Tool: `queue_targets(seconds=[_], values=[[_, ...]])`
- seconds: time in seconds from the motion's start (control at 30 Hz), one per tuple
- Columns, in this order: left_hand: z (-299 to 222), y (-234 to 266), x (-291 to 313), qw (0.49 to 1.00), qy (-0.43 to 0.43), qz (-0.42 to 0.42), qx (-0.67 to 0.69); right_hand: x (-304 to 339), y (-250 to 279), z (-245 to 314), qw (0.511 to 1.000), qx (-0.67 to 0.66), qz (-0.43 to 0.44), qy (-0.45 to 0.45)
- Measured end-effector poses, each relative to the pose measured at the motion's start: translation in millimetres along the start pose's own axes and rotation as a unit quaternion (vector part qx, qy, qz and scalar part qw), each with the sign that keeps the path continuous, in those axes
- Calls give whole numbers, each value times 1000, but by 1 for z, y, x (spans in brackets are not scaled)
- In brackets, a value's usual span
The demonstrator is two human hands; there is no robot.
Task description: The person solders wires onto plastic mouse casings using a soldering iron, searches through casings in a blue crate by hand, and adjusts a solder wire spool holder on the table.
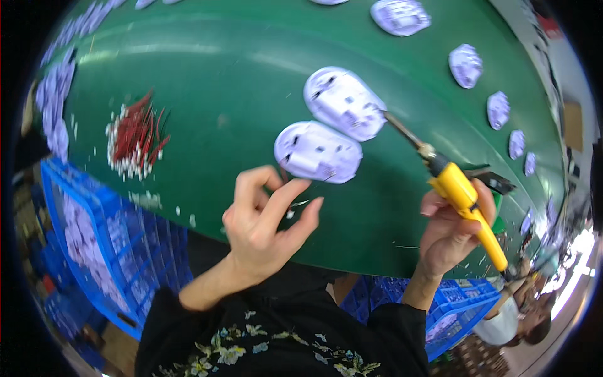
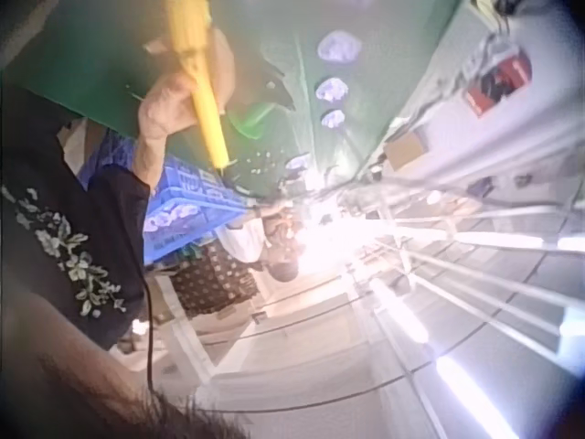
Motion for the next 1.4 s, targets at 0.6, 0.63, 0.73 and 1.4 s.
queue_targets(seconds=[0.6, 0.63, 0.73, 1.4], values=[[129, 194, 40, 986, 64, -143, -58, 32, -148, 138, 897, -396, 15, 194], [120, 221, 44, 979, 67, -173, -89, 26, -146, 137, 762, -401, 48, 506], [100, 271, 89, 942, 102, -268, -171, 42, -163, 122, 853, -398, 85, 326], [-14, 59, -35, 988, -53, 50, -133, 9, -54, 97, 997, 10, 14, 78]])
Point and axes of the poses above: each hand's wrist, its own x-axis away from the middle knuckle, its own y-axis out of the back of the hand, z = x × y, the point moved 7 cm from there along -x, towards the middle knuckle, and after that the axes turned 6 degrees about -y, right-handed, at the moved point
